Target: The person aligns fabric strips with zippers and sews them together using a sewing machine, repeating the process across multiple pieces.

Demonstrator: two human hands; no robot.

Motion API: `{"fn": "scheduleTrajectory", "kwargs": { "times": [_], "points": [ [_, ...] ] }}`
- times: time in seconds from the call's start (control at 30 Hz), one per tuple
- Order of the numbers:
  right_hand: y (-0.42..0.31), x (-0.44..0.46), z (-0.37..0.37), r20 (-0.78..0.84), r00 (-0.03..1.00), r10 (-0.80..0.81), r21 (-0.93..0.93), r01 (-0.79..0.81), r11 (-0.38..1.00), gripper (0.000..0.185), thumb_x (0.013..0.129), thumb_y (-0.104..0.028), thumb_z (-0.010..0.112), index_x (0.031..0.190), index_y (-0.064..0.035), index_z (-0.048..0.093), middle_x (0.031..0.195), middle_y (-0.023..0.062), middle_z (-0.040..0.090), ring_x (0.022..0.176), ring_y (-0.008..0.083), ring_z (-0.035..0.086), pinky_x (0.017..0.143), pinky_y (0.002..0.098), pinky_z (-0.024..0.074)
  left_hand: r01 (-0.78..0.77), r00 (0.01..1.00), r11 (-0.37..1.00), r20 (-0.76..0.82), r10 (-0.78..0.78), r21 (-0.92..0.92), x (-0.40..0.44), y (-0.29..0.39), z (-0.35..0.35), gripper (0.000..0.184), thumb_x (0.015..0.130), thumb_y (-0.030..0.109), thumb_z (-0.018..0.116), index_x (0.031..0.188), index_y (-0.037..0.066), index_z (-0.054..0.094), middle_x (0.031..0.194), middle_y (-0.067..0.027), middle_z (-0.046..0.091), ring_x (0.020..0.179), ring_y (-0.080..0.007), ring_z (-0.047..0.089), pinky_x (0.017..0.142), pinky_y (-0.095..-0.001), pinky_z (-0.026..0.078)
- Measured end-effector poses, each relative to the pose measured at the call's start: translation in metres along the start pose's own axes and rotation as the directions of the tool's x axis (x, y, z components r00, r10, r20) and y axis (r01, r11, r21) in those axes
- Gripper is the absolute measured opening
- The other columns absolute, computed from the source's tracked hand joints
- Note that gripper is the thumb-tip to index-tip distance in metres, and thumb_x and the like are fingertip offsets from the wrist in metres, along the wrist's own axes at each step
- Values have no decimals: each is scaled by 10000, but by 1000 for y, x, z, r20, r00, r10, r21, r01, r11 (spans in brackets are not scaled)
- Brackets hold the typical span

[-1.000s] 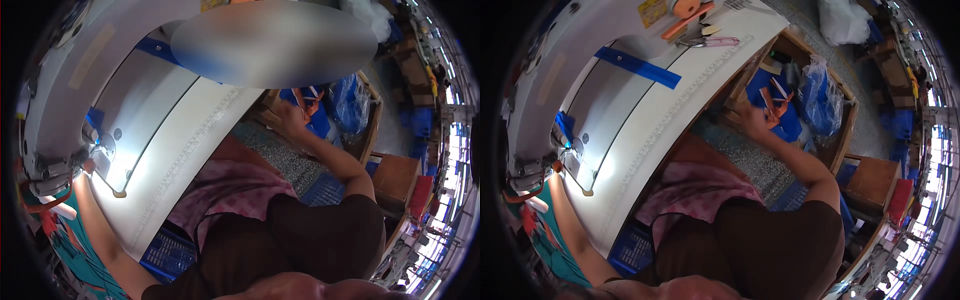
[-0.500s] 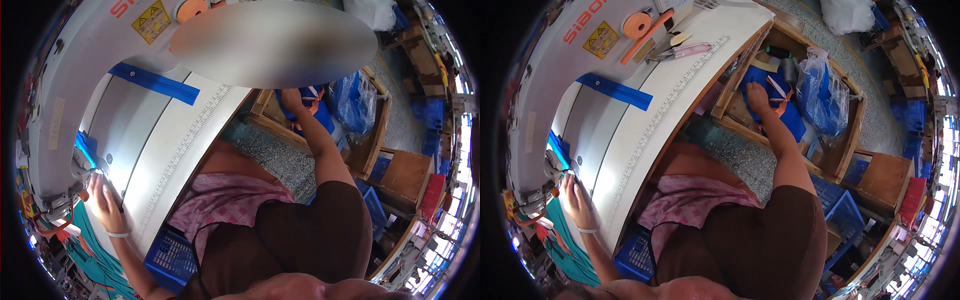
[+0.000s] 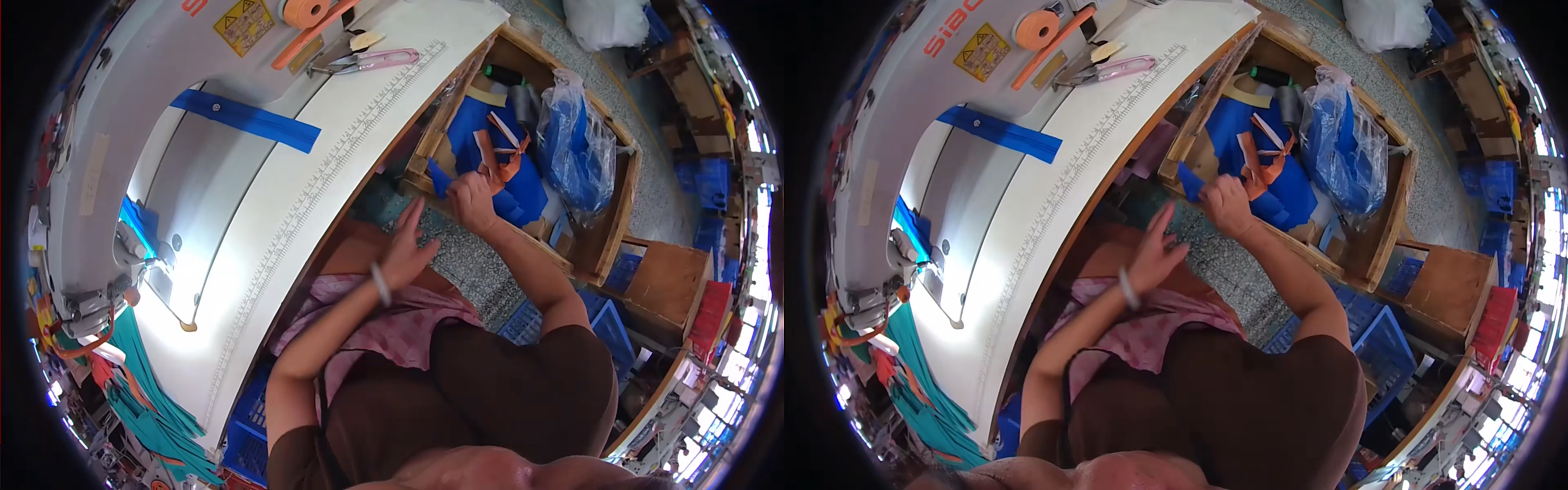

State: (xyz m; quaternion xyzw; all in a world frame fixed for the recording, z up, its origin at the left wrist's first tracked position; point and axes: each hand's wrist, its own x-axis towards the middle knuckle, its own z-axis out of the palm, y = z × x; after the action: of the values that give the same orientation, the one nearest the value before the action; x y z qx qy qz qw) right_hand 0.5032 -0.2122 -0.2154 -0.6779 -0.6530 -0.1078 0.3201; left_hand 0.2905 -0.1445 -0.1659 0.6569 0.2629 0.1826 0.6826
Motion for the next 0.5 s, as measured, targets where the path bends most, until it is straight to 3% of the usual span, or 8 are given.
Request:
{"fn": "scheduleTrajectory", "kwargs": {
  "times": [0.07,0.13,0.17,0.3,0.33,0.37,0.47,0.5],
  "points": [
    [-6,-5,-8,21,1000,-5,-43,6,999,201,873,-141,688,1017,-60,573,957,118,572,831,307,542,742,393,447,101,995,986,36,-97,-131,33,-27,21,653,910,17,656,1525,5,436,1502,-123,518,1232,-225,580,1019,-248,452],
    [-10,-11,-14,44,999,1,-84,3,996,242,859,-141,707,1045,-54,579,981,119,585,859,319,553,759,393,459,206,978,813,136,-157,-544,51,-32,35,512,950,22,627,1449,-20,517,1404,-116,613,1207,-211,611,1010,-244,461],
    [-9,-11,-15,44,999,0,-87,4,996,242,859,-141,707,1045,-54,579,981,119,585,859,319,553,759,393,459,204,979,813,137,-154,-546,52,-31,36,512,950,22,627,1449,-20,517,1404,-116,613,1207,-211,611,1010,-244,461],
    [-9,-7,-10,6,947,321,296,-309,904,341,817,-131,743,1104,-25,592,1002,129,618,891,341,597,792,396,488,284,931,881,-111,-347,-378,54,-29,32,375,928,-24,602,1300,-15,643,1162,-115,737,979,-201,675,912,-250,498],
    [5,-12,-10,174,905,388,244,-421,873,330,814,-126,746,1098,-24,613,998,133,640,892,337,618,801,395,499,281,932,882,-114,-345,-377,52,-25,30,375,928,-24,602,1300,-15,643,1162,-115,737,979,-201,675,912,-250,498],
    [24,-25,-12,332,830,448,174,-521,836,319,810,-120,749,1091,-23,634,993,137,661,893,334,640,810,393,511,163,964,935,-153,-219,-316,45,-18,27,338,942,-21,591,1276,-24,647,1168,-123,738,1000,-204,681,924,-257,502],
    [69,-58,-16,435,796,421,93,-505,858,141,842,-58,676,975,-11,679,933,121,692,789,289,635,767,377,509,-213,957,972,-223,187,-97,17,23,9,244,987,-12,556,1203,-54,660,1185,-146,741,1060,-213,696,961,-279,514],
    [77,-62,-19,503,708,497,119,-625,771,104,852,-54,670,945,-9,686,902,110,690,764,278,632,746,372,508,-269,949,962,-183,258,-38,2,50,-5,239,988,-3,563,1200,-59,656,1191,-158,739,1053,-226,703,958,-282,519]
  ]
}}
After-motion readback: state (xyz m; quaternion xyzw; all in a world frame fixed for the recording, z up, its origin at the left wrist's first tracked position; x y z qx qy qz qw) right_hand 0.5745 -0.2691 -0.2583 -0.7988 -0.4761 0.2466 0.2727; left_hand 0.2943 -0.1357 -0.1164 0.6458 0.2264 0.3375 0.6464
